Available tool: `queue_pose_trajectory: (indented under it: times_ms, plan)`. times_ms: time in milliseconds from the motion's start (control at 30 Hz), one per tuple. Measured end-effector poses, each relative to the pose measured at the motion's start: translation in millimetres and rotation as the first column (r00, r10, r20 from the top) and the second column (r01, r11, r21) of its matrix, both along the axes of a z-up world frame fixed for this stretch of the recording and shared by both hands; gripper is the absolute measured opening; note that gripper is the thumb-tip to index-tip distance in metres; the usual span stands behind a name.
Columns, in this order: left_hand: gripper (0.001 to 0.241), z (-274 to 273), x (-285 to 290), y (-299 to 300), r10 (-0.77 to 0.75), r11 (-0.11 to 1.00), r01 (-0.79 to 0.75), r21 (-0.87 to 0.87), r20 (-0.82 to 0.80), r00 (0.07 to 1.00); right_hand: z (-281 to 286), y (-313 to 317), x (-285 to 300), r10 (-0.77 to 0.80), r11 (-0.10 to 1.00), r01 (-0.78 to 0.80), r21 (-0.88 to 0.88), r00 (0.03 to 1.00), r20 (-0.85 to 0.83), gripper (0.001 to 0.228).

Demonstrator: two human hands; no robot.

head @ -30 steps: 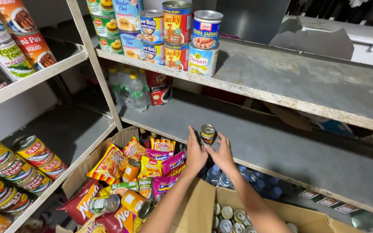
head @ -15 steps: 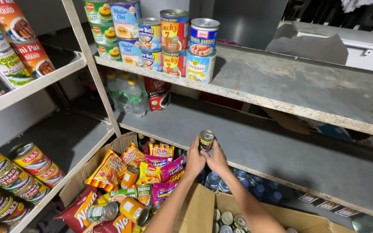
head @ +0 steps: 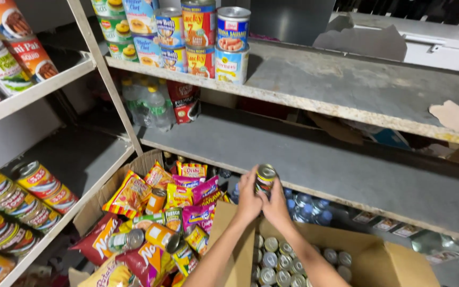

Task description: Stocking and organizing canned goods and snack bags from a box onto retail shelves.

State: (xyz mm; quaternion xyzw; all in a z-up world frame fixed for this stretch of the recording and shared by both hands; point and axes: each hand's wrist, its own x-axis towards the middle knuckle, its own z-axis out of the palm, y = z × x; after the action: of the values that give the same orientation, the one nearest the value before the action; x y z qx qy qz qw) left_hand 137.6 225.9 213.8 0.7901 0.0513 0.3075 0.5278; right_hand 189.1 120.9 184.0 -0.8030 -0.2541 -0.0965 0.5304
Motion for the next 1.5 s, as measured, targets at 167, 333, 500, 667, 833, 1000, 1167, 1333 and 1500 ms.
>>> queue_pose_trajectory:
  times_ms: [167,333,500,667,833,1000,1167,1333,1500]
  plan:
    - [0.08,-37.9,-34.5,-46.4,-0.074,0.993,0.06,-0.099,-0.155,0.985,-40.0,-56.1,-53.3,-0.016,0.999,0.019,0.031,0.994,-0.112,0.067]
    - [0.065,-69.5,-58.9,-76.6,-0.088,0.985,0.038,-0.168,-0.301,0.949,-47.7,-94.2,-93.9,0.032,0.995,-0.038,-0.087,0.996,-0.079,0.075]
    - [0.066,-119.1,-74.3,-98.9,-0.059,0.991,0.013,-0.134,-0.344,0.937,-73.6,-116.1,-120.9,0.104,0.995,-0.104,0.015,0.966,-0.236,0.084]
    - [0.057,-174.6,-80.0,-95.7,-0.103,0.993,0.073,-0.088,-0.399,0.911,-128.7,-138.5,-150.2,0.029,0.994,-0.067,-0.082,0.919,-0.392,0.09]
    - [0.051,-175.4,-97.5,-96.7,-0.211,0.977,0.203,-0.071,-0.493,0.844,-138.1,-158.5,-181.0,-0.049,0.991,-0.032,-0.132,0.824,-0.565,0.091]
    - [0.034,-193.0,-107.3,-118.6,-0.393,0.919,0.336,-0.206,-0.538,0.746,-92.6,-165.8,-200.1,0.057,0.997,-0.024,0.074,0.873,-0.484,0.098]
    - [0.039,-186.7,-123.3,-150.4,-0.438,0.898,0.285,-0.335,-0.616,0.655,-101.8,-193.3,-203.1,-0.022,0.977,-0.012,-0.214,0.988,-0.156,0.09]
    - [0.046,-211.2,-116.4,-177.7,-0.399,0.914,0.263,-0.309,-0.57,0.718,-97.7,-220.1,-188.0,-0.075,0.983,0.014,-0.181,0.939,-0.334,0.088]
    - [0.045,-261.1,-106.3,-205.5,-0.375,0.927,0.308,-0.215,-0.5,0.781,-77.3,-254.4,-170.0,-0.176,0.882,0.091,-0.463,0.974,-0.144,0.071]
